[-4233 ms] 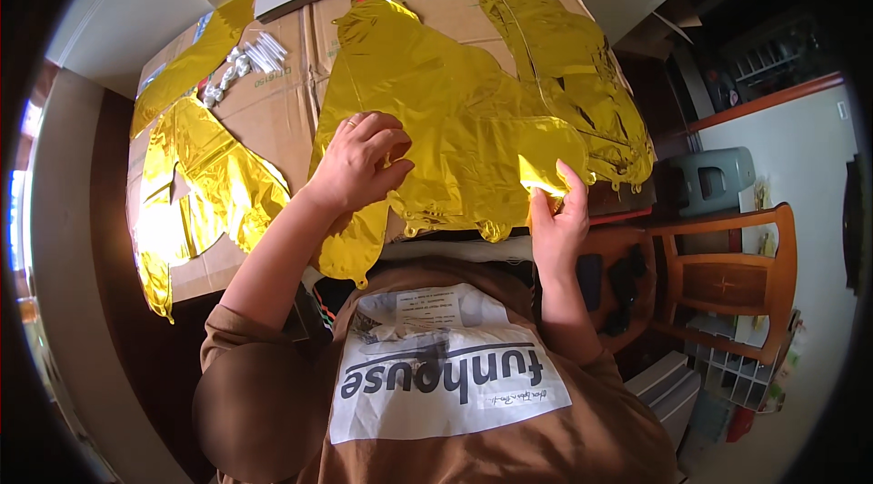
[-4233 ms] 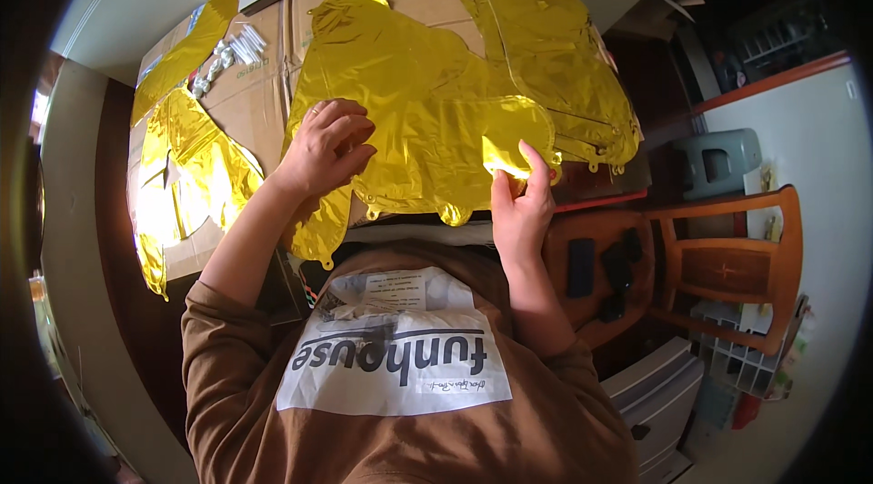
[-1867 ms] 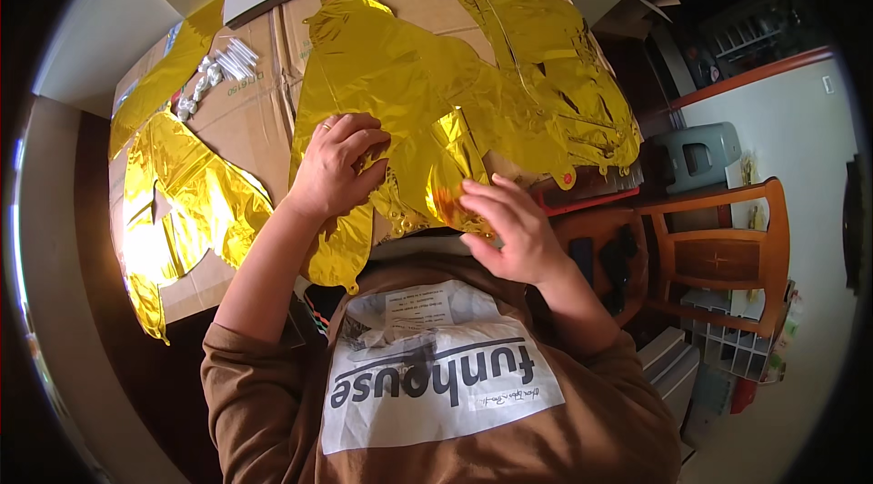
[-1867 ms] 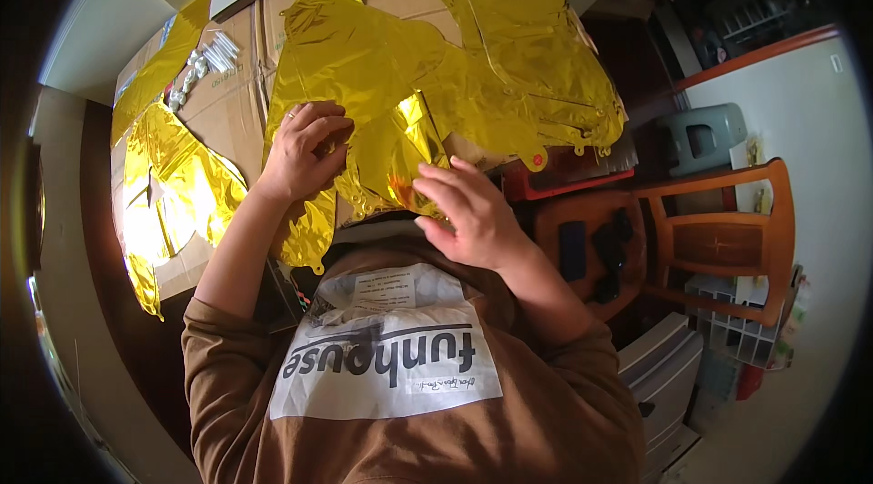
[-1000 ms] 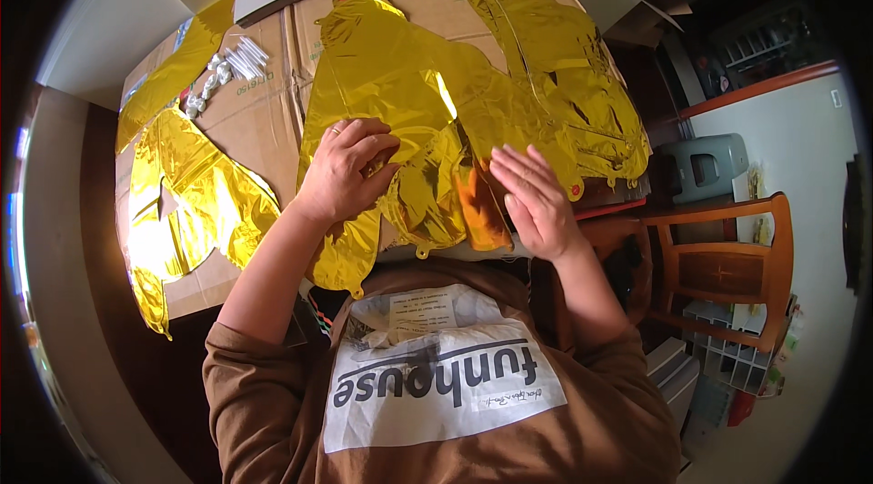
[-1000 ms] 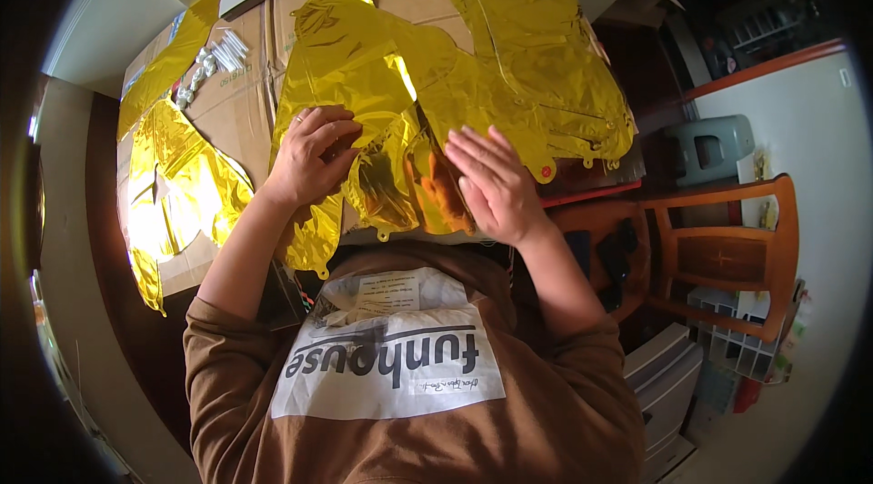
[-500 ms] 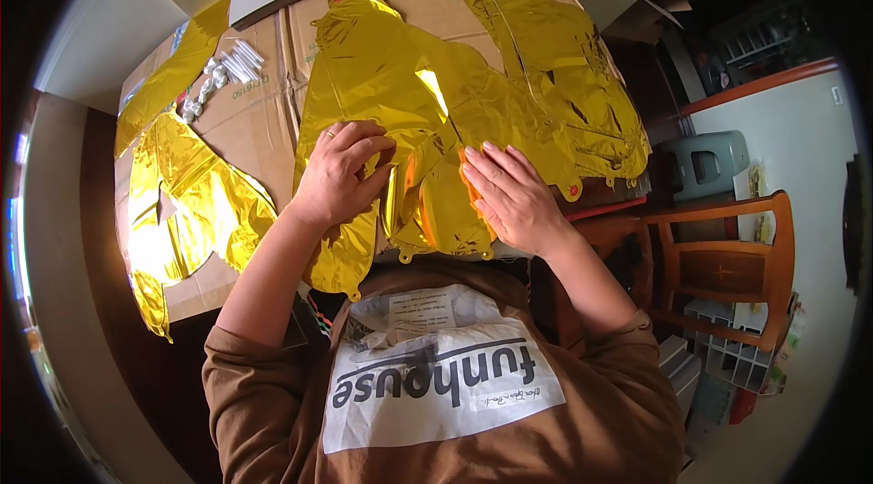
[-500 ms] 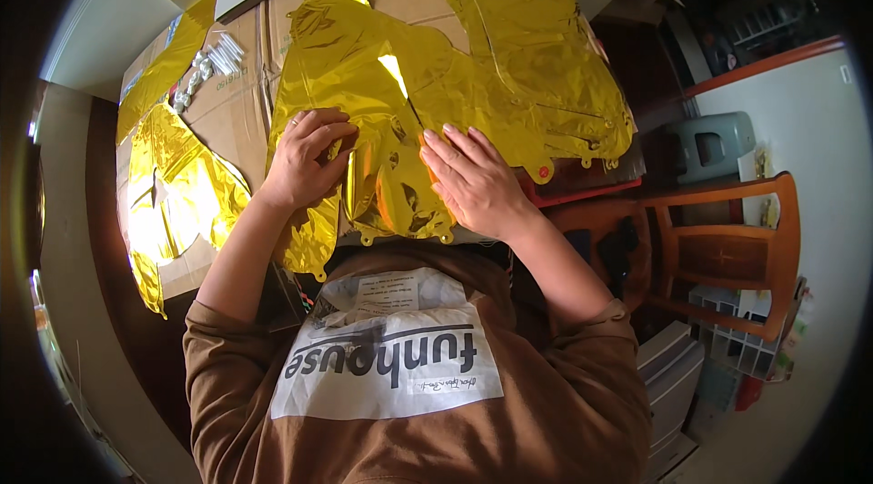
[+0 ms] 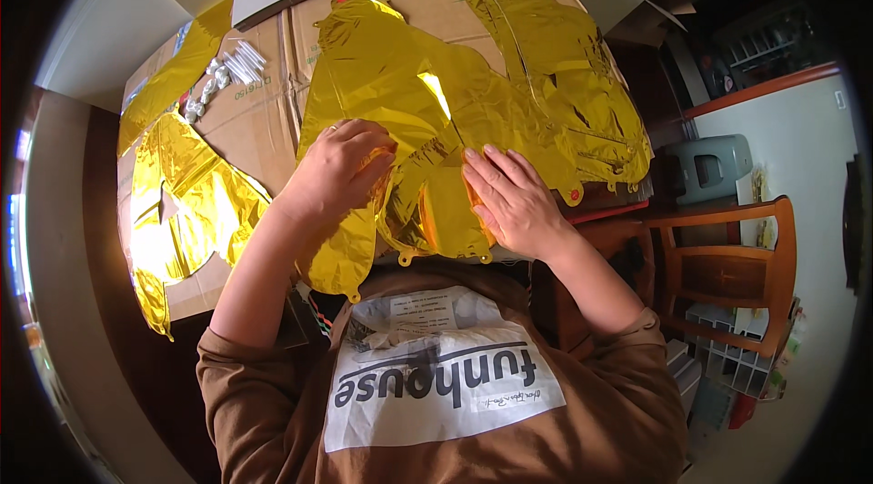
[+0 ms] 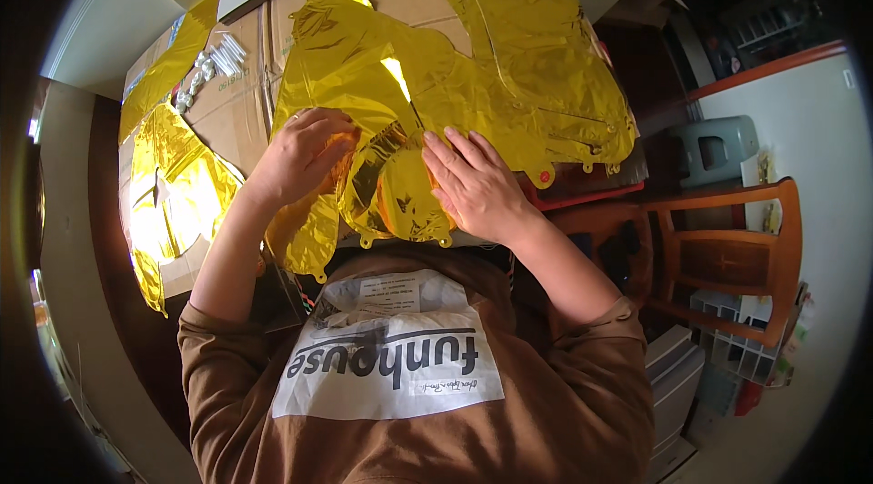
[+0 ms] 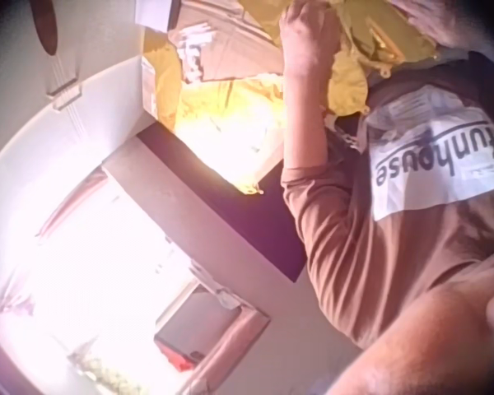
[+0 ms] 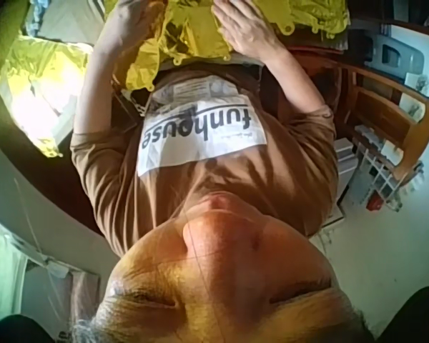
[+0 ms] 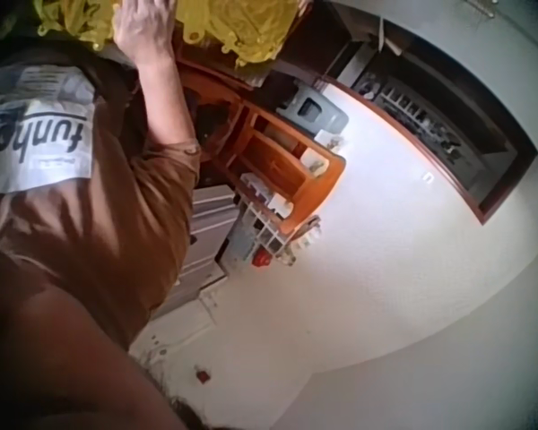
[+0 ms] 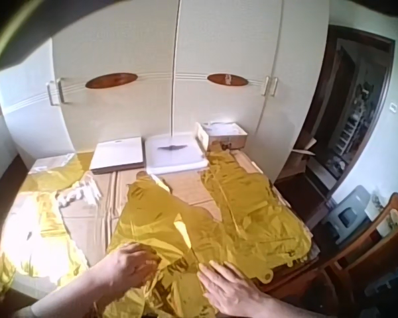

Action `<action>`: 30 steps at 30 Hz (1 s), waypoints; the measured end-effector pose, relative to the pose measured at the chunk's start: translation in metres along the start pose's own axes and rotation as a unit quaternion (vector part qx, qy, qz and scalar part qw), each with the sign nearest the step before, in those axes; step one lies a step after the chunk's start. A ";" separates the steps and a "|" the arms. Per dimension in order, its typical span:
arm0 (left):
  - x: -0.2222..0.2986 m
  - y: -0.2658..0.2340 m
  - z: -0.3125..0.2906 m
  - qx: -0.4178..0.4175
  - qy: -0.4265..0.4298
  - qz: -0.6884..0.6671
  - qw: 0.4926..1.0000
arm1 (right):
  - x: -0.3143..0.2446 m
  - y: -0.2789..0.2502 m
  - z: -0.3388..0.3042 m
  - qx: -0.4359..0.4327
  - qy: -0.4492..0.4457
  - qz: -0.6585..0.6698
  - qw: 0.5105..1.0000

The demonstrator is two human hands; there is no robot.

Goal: Folding gold foil letter-shaped balloons and checking their plastic packaging sleeves.

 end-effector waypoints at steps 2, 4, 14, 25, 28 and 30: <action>0.016 0.000 0.008 0.006 0.015 0.050 0.999 | 0.000 -0.001 0.000 -0.004 0.007 0.002 1.000; 0.043 0.008 0.018 0.043 0.075 0.133 0.987 | 0.000 0.000 0.000 -0.001 0.008 -0.002 1.000; 0.026 0.069 0.034 -0.006 0.141 0.125 0.982 | 0.000 0.001 0.002 0.003 -0.002 -0.013 1.000; 0.026 0.065 0.041 -0.029 0.148 0.148 0.977 | 0.002 0.001 0.002 -0.006 -0.009 -0.021 1.000; 0.025 0.064 0.042 -0.018 0.147 0.148 0.978 | 0.002 0.001 0.001 -0.001 -0.008 -0.029 1.000; 0.024 0.064 0.040 -0.005 0.141 0.133 0.981 | 0.002 0.001 0.001 -0.002 -0.004 -0.025 1.000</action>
Point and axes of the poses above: each hand's wrist, its own z-axis towards the middle knuckle, its own y-axis out of the palm, x = y × z, the point moved 7 cm from there along z, towards the middle knuckle, and after that the axes turned 15 degrees about -z, right-handed, at the moved point
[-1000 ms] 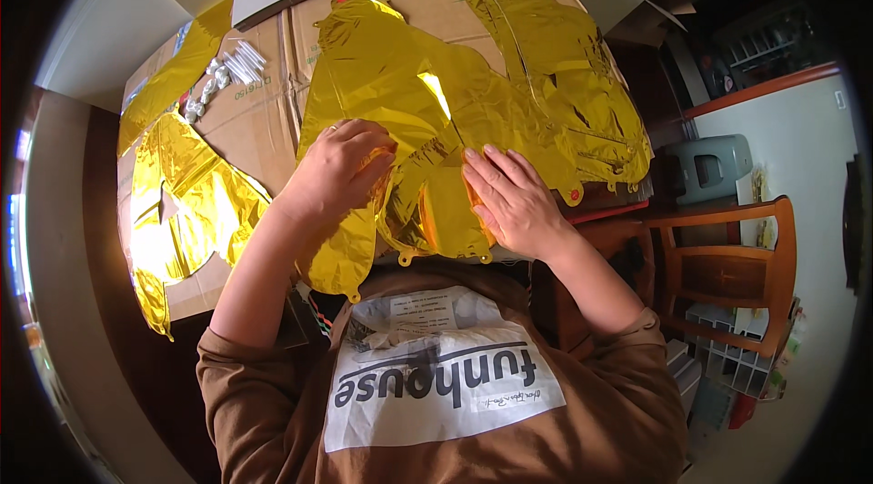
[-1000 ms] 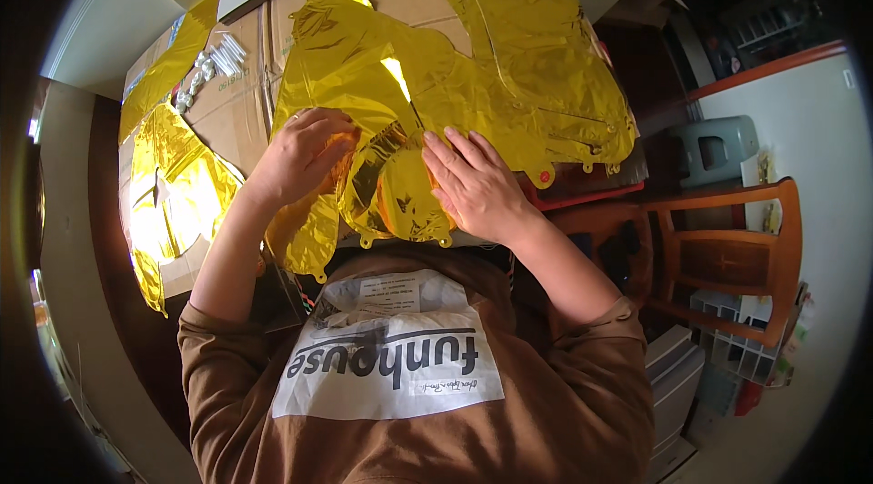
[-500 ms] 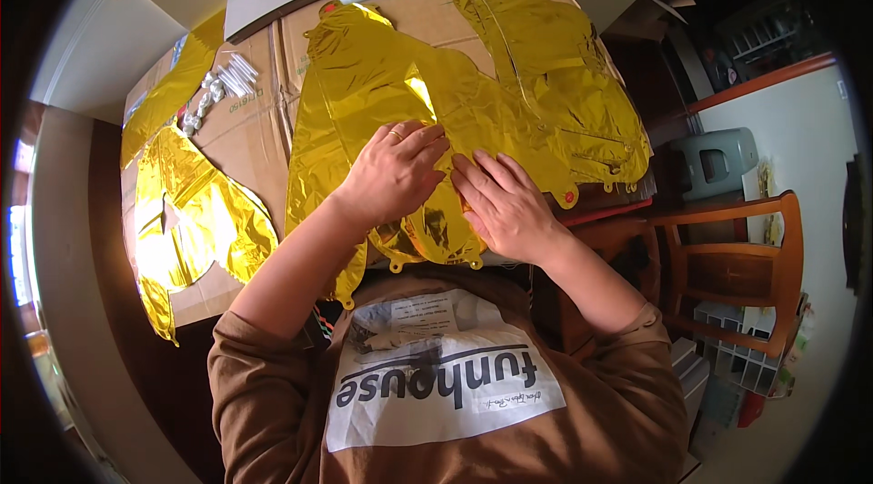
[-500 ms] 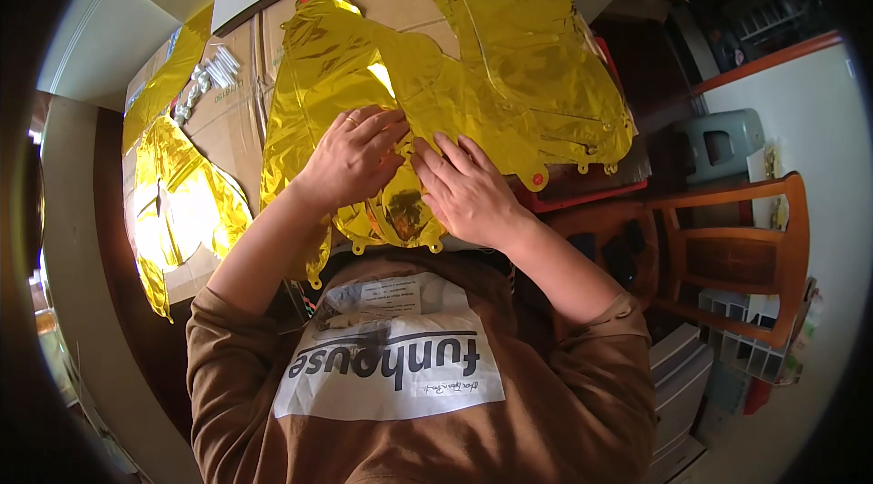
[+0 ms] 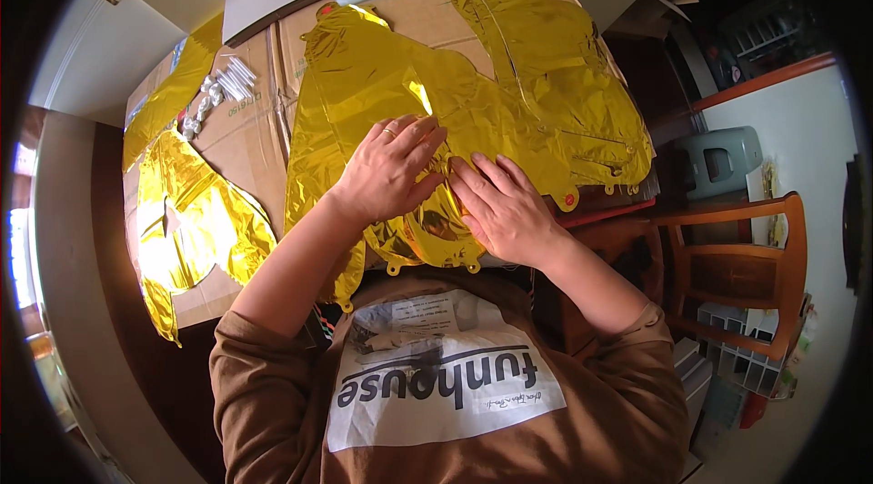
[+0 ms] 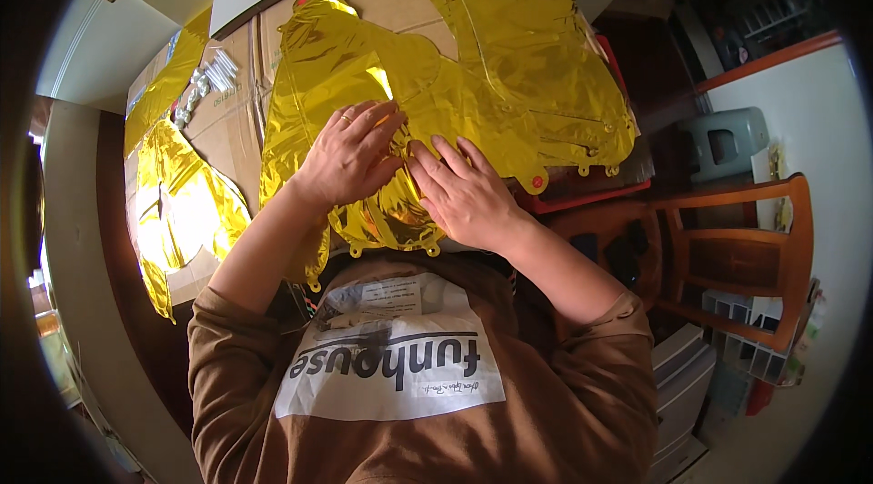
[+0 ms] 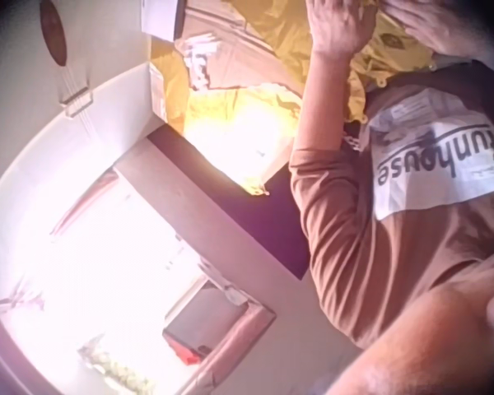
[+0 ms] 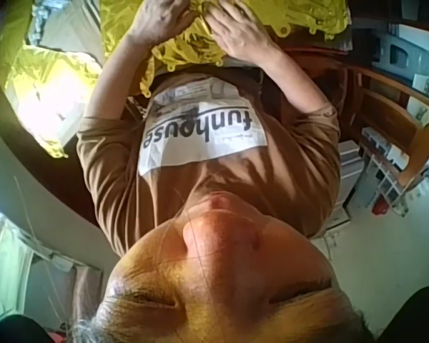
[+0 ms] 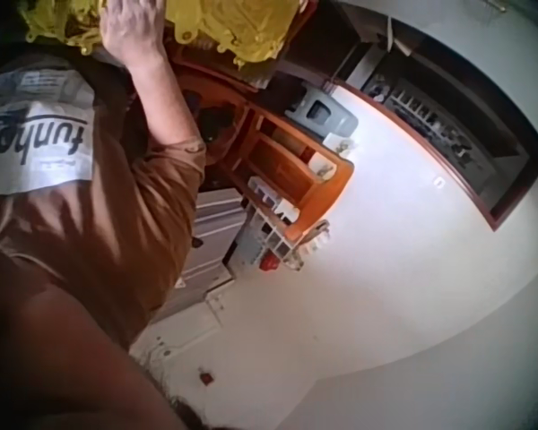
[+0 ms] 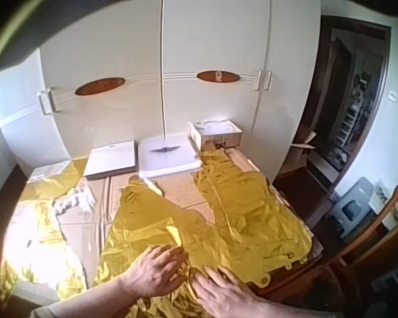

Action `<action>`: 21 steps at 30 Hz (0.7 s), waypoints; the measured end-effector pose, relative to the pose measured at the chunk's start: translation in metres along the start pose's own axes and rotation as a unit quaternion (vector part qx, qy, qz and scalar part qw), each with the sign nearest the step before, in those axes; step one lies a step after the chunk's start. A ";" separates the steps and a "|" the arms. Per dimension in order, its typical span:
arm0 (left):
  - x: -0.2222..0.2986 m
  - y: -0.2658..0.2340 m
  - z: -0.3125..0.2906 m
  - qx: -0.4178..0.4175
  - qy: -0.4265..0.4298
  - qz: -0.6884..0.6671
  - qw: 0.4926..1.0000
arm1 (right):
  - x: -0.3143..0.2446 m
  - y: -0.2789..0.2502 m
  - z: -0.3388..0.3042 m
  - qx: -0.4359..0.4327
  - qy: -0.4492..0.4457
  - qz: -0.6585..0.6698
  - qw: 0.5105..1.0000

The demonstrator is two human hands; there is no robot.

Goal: Folding gold foil letter-shaped balloons and checking their plastic packaging sleeves.

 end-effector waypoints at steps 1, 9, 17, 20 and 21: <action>0.000 0.000 -0.002 0.000 0.004 -0.004 1.000 | 0.000 0.000 0.000 -0.004 0.004 0.008 1.000; 0.001 -0.001 -0.004 0.001 0.002 -0.030 1.000 | 0.005 -0.002 0.001 -0.015 -0.005 0.028 0.999; -0.005 -0.002 -0.007 -0.020 -0.020 -0.066 0.997 | 0.009 -0.003 0.000 -0.019 -0.024 0.022 0.999; -0.008 -0.005 -0.008 -0.006 -0.022 -0.099 0.995 | 0.009 -0.004 0.001 -0.021 -0.018 0.030 0.999; -0.009 -0.006 -0.009 0.001 -0.023 -0.115 0.993 | 0.009 -0.004 0.001 -0.020 -0.016 0.033 0.999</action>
Point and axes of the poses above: each hand's wrist, its own z-axis towards the middle knuckle, its own y-axis out of the palm, x = y × z, the point moved 7 cm from there along z, towards the middle knuckle, and after that the axes turned 15 degrees about -z, right-handed, at the moved point
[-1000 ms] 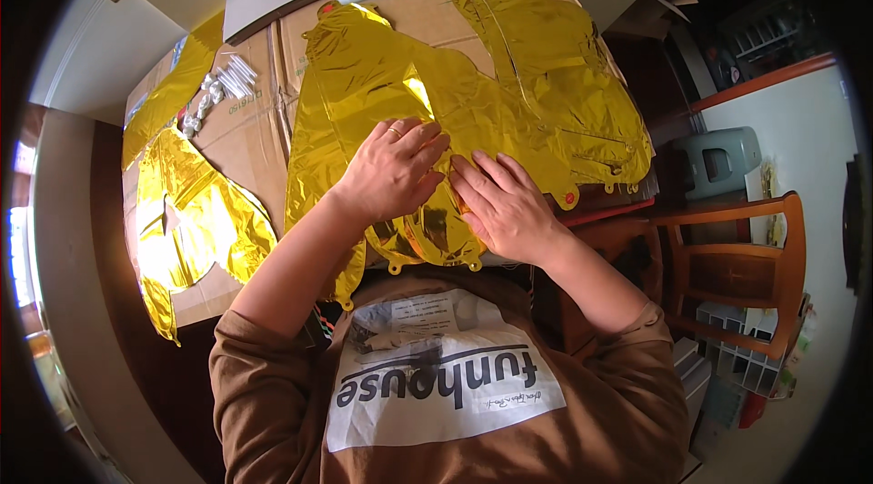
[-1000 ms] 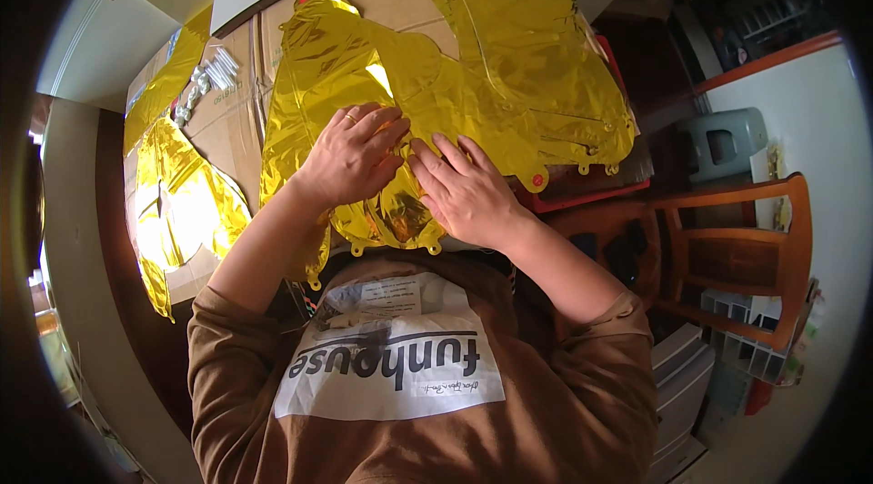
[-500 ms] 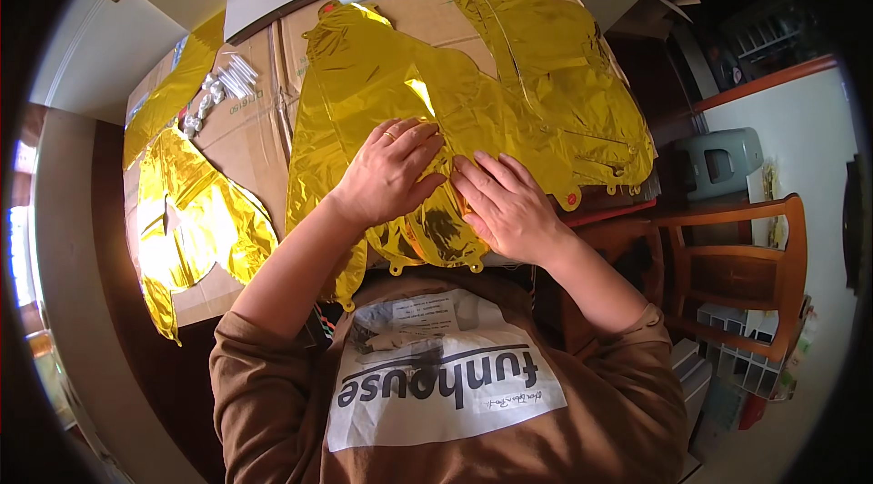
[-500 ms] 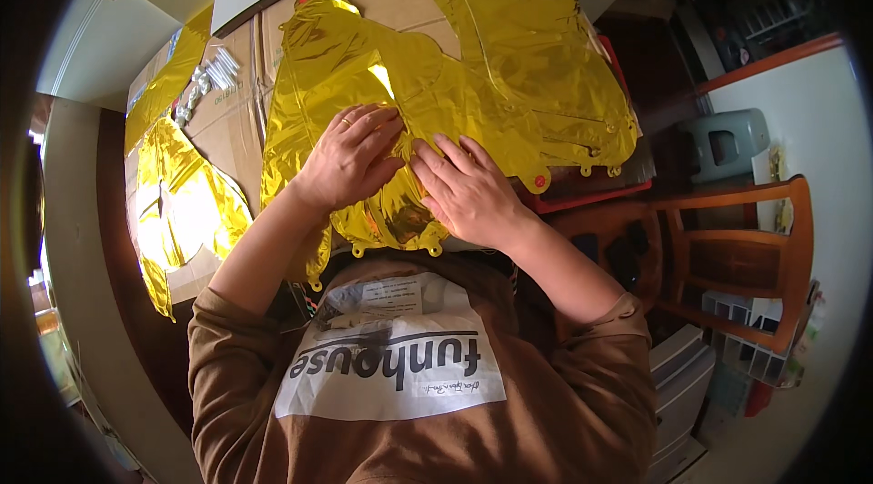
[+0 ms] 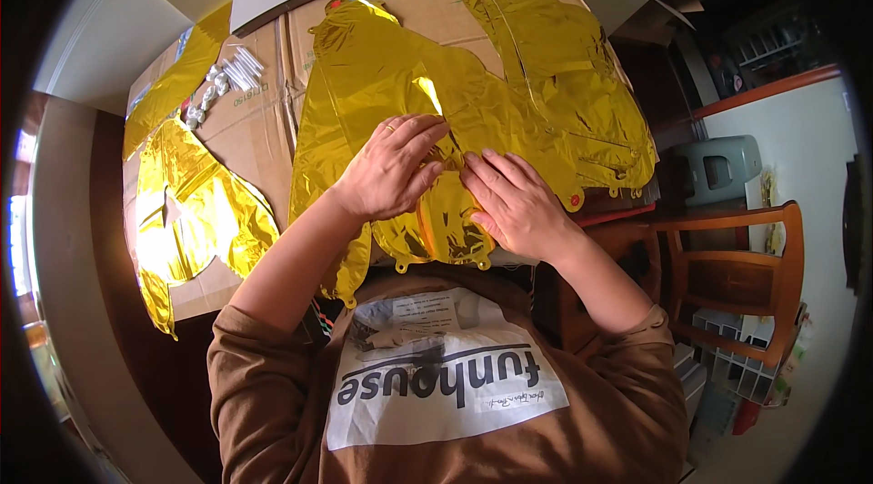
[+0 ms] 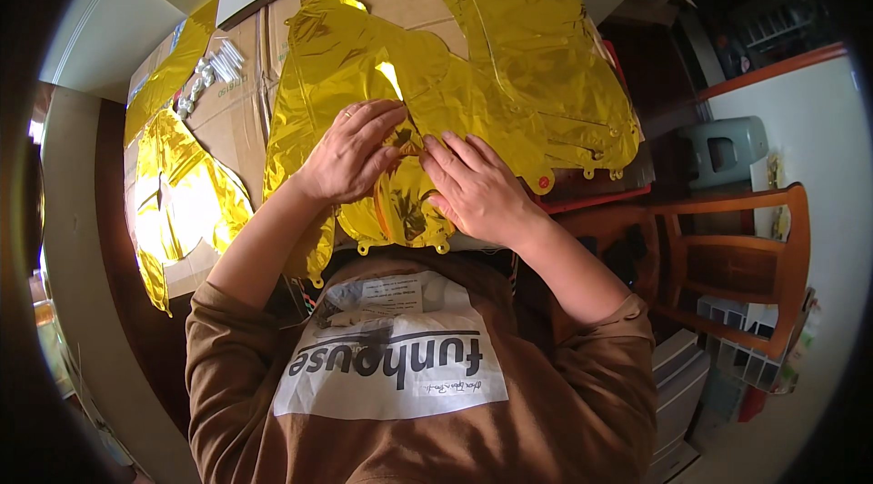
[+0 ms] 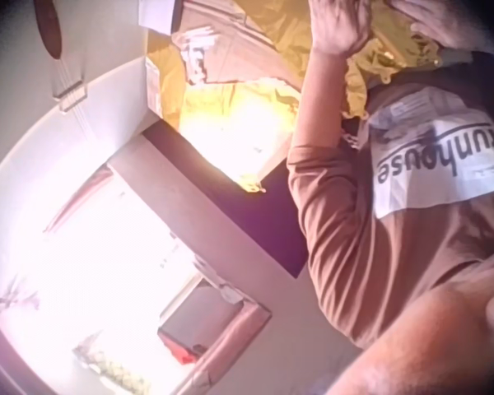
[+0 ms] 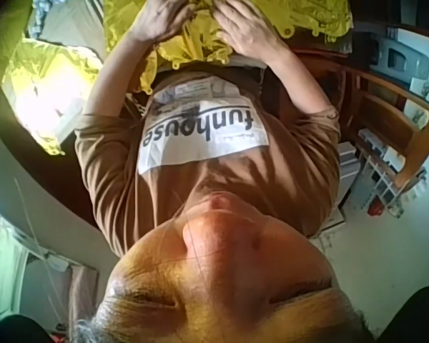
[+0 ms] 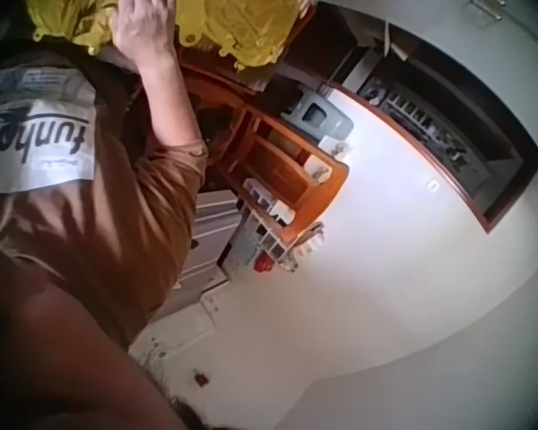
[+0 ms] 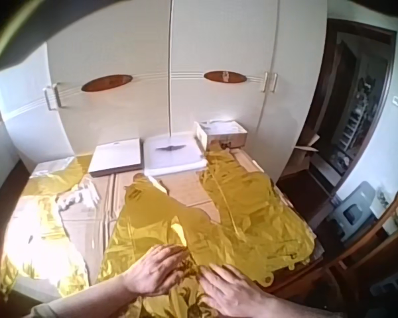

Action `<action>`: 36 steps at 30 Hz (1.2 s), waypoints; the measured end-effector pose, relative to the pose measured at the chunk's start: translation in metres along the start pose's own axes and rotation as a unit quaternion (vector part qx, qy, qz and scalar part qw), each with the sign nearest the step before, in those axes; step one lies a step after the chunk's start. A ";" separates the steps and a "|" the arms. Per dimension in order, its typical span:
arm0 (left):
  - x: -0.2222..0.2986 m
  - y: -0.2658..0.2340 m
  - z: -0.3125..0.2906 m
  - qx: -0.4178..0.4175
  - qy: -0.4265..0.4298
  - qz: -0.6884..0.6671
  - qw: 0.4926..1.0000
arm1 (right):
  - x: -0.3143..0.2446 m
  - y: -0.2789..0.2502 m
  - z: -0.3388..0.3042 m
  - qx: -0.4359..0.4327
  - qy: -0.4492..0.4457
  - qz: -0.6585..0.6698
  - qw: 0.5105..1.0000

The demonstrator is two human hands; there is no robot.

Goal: Folding gold foil letter-shaped balloons and checking their plastic packaging sleeves.

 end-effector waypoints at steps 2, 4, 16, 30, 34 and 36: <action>-0.002 0.000 -0.001 -0.013 -0.009 -0.016 1.000 | 0.000 0.000 0.000 0.002 0.004 0.007 1.000; -0.003 0.001 -0.002 -0.014 -0.008 -0.011 1.000 | 0.000 0.000 0.000 0.004 0.004 0.011 1.000; -0.001 0.008 0.000 -0.026 -0.024 0.034 0.999 | 0.001 -0.001 0.001 0.014 -0.002 0.008 1.000; -0.001 0.009 -0.001 -0.018 -0.022 0.049 0.998 | 0.000 0.000 0.003 0.004 -0.002 -0.008 1.000; 0.000 0.009 -0.001 -0.021 -0.026 0.055 0.998 | 0.002 0.001 0.003 -0.004 0.008 -0.003 1.000; 0.001 0.009 -0.001 -0.021 -0.029 0.059 0.998 | 0.003 -0.001 0.003 -0.004 0.010 -0.008 1.000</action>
Point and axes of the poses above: each hand's wrist, its own z-axis towards the middle knuckle, its own y-axis out of the palm, x = y × z, the point moved 7 cm from there along z, towards the middle knuckle, and after that the axes turned 15 degrees about -z, right-handed, at the moved point
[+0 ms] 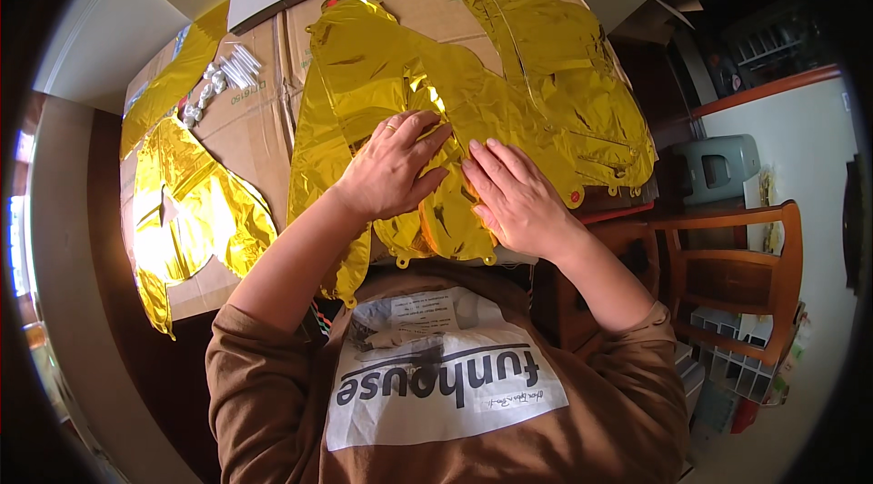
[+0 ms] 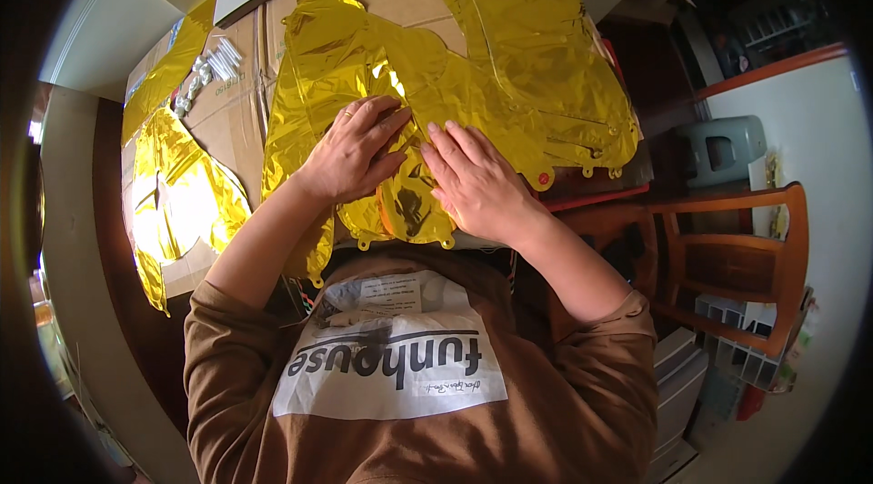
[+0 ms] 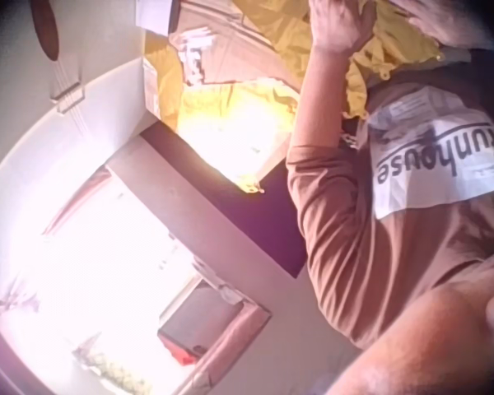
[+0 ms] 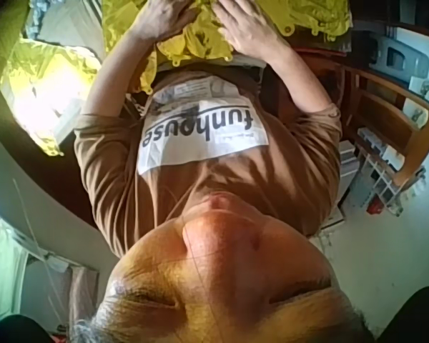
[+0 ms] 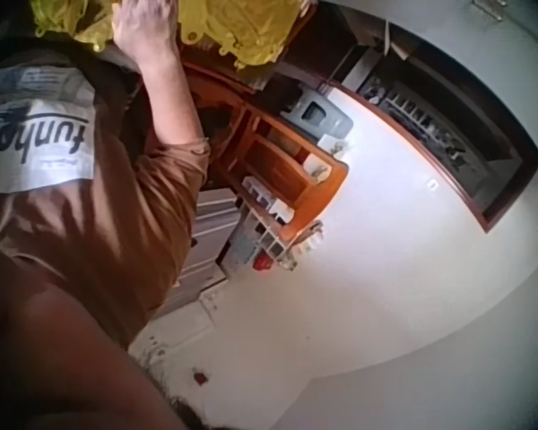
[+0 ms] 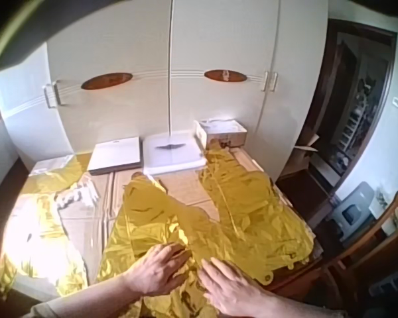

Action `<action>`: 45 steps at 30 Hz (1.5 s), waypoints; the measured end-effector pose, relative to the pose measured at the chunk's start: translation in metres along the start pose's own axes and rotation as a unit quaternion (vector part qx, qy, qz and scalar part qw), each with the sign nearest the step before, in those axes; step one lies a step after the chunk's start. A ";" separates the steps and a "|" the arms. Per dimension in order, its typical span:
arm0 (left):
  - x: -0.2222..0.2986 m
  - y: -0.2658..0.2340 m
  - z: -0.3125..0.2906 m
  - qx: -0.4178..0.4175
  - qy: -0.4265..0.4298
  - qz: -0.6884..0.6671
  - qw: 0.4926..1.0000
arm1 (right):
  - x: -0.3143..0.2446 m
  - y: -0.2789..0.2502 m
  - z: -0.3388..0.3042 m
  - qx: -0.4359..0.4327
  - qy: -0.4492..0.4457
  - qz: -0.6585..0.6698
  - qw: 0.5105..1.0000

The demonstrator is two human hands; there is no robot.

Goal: Folding gold foil letter-shaped balloons and checking their plastic packaging sleeves.

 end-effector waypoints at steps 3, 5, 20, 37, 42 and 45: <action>0.001 -0.001 0.000 0.001 -0.001 0.005 1.000 | 0.000 -0.004 0.001 -0.002 -0.002 -0.012 1.000; 0.001 0.000 0.000 0.001 -0.002 0.003 1.000 | 0.001 -0.003 0.001 -0.007 -0.002 -0.002 1.000; -0.001 0.001 0.000 -0.007 -0.004 0.002 1.000 | 0.000 -0.003 0.002 -0.020 -0.007 0.000 1.000; -0.002 -0.006 0.004 0.012 -0.005 -0.052 0.999 | 0.000 -0.002 0.002 -0.034 -0.008 -0.005 0.999; 0.028 -0.027 0.015 0.056 0.078 0.006 0.995 | 0.000 -0.004 0.002 -0.003 -0.024 -0.024 0.999; 0.043 -0.009 0.011 0.006 0.117 -0.004 0.993 | 0.000 -0.002 0.002 0.004 -0.021 -0.030 0.999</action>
Point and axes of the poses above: each hand's wrist, its own z-axis towards the middle knuckle, its own y-axis out of the palm, x = y × z, the point moved 7 cm from there along z, towards the middle knuckle, and after that the axes turned 15 degrees about -z, right-handed, at the moved point
